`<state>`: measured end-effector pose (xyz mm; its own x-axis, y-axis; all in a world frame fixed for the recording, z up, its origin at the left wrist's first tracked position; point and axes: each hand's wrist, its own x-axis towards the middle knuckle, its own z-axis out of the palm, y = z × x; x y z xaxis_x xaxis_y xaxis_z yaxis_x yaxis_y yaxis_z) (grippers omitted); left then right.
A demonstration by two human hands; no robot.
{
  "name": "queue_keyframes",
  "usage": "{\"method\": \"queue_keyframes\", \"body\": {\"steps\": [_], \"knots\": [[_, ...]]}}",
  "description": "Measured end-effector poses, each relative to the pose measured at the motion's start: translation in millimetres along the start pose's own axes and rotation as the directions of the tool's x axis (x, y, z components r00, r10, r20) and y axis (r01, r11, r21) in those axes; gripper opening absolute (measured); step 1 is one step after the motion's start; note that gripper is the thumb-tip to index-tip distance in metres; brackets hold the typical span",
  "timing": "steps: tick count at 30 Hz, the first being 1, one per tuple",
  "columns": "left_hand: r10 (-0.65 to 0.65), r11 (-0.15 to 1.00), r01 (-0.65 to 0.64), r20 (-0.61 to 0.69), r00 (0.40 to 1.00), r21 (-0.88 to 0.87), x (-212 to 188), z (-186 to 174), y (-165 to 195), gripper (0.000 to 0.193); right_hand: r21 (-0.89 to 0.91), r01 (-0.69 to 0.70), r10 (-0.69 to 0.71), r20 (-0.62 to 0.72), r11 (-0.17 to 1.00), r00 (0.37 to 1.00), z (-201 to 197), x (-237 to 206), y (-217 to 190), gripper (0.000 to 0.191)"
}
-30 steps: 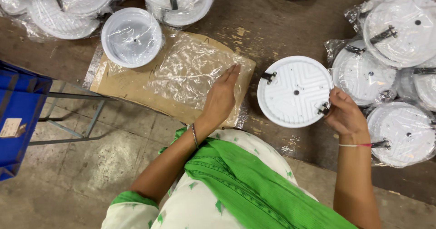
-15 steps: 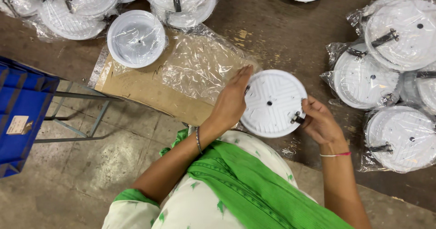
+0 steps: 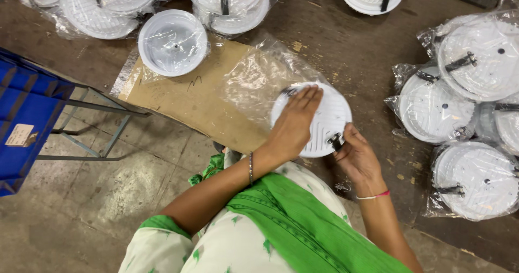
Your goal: The person wraps round white LED ceiling light fixtures in clear plastic film, pressing the film over the top and tucking it around the edges, then places the wrapped fixtures into a blue plastic crate and stacks finished ones on the work table.
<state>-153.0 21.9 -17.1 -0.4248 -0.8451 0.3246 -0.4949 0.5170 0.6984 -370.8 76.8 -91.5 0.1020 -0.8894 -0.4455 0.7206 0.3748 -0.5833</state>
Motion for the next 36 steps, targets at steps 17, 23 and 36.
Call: {"method": "queue_keyframes", "body": {"steps": [17, 23, 36], "knots": [[0.104, 0.972, -0.093, 0.041, 0.994, -0.214, -10.7, 16.2, 28.6, 0.059, -0.231, 0.063, -0.055, 0.044, 0.971, 0.998, 28.3, 4.9, 20.3, 0.036], [0.159, 0.972, -0.122, 0.177, 0.971, -0.203, -21.4, 17.0, 28.7, 0.060, -0.179, 0.095, -0.100, -0.018, 0.979, 0.995, 12.3, 34.9, 34.2, 0.035], [-0.005, 0.903, -0.205, 0.487, 0.874, 0.377, -31.0, -44.4, -51.8, 0.110, -0.476, 0.026, -0.131, -0.187, 0.879, 0.974, 26.0, 56.3, 44.4, 0.052]]}}
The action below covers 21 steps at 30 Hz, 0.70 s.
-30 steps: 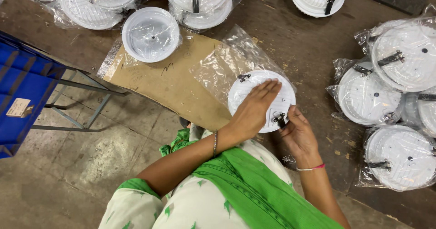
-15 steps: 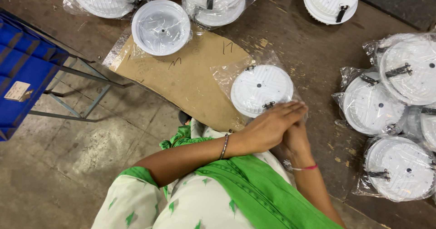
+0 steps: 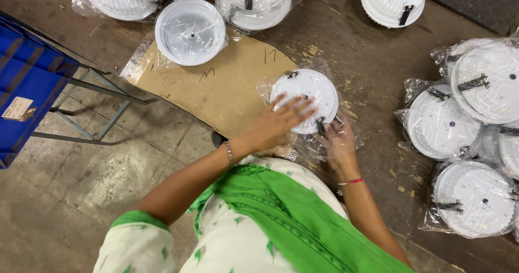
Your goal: The person wraps round white LED ceiling light fixtures in clear plastic film, pressing the film over the top and tucking it around the edges, then places the wrapped fixtures into a blue plastic crate and stacks finished ones on the work table.
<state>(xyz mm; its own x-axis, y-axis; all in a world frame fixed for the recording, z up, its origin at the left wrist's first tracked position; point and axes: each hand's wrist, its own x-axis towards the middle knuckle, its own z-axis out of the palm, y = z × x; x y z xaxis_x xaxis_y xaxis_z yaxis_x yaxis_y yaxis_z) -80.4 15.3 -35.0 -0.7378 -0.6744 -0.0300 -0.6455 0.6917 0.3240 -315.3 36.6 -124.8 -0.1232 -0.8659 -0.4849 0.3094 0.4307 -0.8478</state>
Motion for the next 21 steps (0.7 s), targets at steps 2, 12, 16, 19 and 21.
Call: {"method": "queue_keyframes", "body": {"steps": [2, 12, 16, 19, 21], "knots": [[0.156, 0.986, -0.162, -0.127, 0.979, -0.031, 11.7, 27.3, 1.8, 0.097, -0.024, 0.100, -0.098, 0.070, 0.995, 0.993, -3.2, -1.1, 0.9, 0.051], [0.070, 0.900, -0.245, -0.437, 0.897, -0.359, 29.0, 38.4, 3.5, 0.046, -0.738, 0.408, -0.213, 0.350, 0.537, 0.912, -40.2, -72.4, -91.2, 0.043], [-0.231, 0.619, -0.161, -0.374, 0.898, -0.769, 17.0, 8.9, 13.4, 0.027, -0.287, 0.444, -0.427, 0.122, 0.849, 0.896, -65.8, -110.8, -136.1, 0.021], [-0.360, 0.118, -0.081, -0.118, 0.925, -0.990, 12.1, -6.6, 3.7, 0.034, 0.072, 0.562, -0.567, 0.117, 0.824, 0.816, -68.0, -90.0, -149.8, 0.009], [-0.361, -0.157, -0.043, 0.017, 0.933, -0.987, 9.6, -10.8, -2.6, 0.046, 0.001, 0.497, -0.490, 0.166, 0.868, 0.856, -58.5, -60.6, -145.6, 0.021]]}}
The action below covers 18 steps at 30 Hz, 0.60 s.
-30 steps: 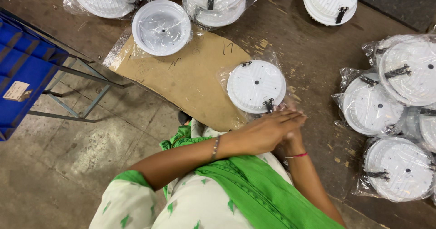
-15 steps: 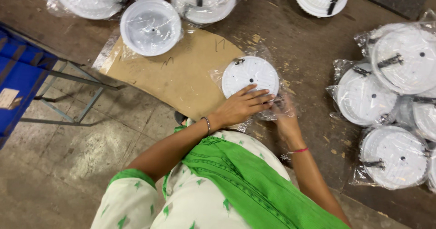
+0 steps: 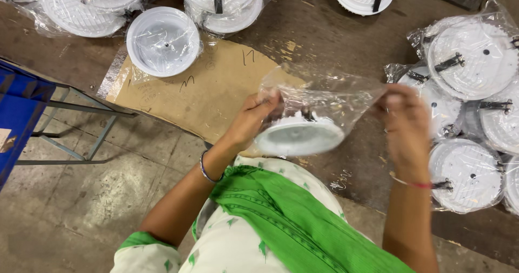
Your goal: The person wraps round white LED ceiling light fixtures in clear plastic film, pressing the film over the top and tucking it around the edges, then places the wrapped fixtures into a blue plastic crate and stacks finished ones on the work table.
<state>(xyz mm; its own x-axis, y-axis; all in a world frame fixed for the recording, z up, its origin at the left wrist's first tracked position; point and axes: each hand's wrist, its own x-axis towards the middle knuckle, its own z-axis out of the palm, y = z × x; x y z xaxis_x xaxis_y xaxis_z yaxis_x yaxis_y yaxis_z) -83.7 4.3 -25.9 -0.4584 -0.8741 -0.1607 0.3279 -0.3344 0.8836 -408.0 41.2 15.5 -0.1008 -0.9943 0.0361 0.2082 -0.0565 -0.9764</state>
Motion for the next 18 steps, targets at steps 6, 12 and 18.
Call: {"method": "queue_keyframes", "body": {"steps": [6, 12, 18], "knots": [[-0.049, 0.999, 0.050, 0.061, 0.997, -0.017, -5.1, -2.1, -0.2, 0.072, -0.257, -0.355, 0.410, 0.205, 0.899, 0.889, 34.9, 17.9, 63.2, 0.035], [0.064, 0.997, -0.069, 0.141, 0.988, 0.027, -15.3, 1.3, 15.0, 0.094, -0.358, -0.285, 0.428, 0.430, 0.889, 0.795, 38.8, 34.5, 61.5, 0.037], [0.017, 0.998, -0.025, 0.162, 0.987, 0.049, -8.2, 7.5, 22.7, 0.098, -0.452, -0.267, 0.501, 0.548, 0.851, 0.670, 45.7, 55.3, 42.4, 0.041]]}}
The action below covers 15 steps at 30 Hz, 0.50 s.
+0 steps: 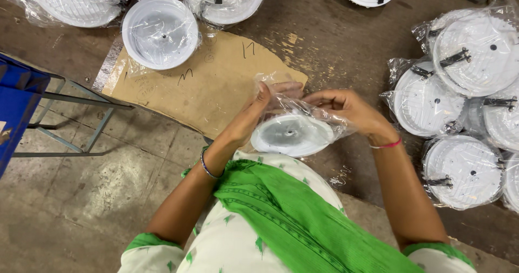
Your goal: The person wraps round white LED ceiling light fixtures in clear plastic film, pressing the film over the top and tucking it around the edges, then places the wrapped fixtures into a blue plastic crate and stacks finished ones on the work table.
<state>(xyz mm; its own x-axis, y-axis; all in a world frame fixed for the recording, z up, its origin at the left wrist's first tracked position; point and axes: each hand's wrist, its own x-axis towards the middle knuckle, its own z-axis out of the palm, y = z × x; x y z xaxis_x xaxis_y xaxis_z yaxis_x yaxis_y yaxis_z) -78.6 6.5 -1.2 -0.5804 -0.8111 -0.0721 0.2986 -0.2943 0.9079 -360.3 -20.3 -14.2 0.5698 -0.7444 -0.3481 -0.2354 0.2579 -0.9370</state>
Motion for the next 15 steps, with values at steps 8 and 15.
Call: {"method": "queue_keyframes", "body": {"steps": [8, 15], "knots": [[-0.013, 1.000, 0.014, -0.017, 1.000, 0.020, 3.8, -0.7, -4.7, 0.097, -0.475, 0.111, -0.080, 0.086, 0.873, 0.993, 9.0, -9.0, -52.1, 0.048], [-0.067, 0.998, 0.066, -0.049, 0.997, -0.023, -1.7, -2.8, -5.4, 0.095, -0.695, 0.233, -0.185, 0.144, 0.681, 0.972, 20.7, -11.7, -68.8, 0.046]]}}
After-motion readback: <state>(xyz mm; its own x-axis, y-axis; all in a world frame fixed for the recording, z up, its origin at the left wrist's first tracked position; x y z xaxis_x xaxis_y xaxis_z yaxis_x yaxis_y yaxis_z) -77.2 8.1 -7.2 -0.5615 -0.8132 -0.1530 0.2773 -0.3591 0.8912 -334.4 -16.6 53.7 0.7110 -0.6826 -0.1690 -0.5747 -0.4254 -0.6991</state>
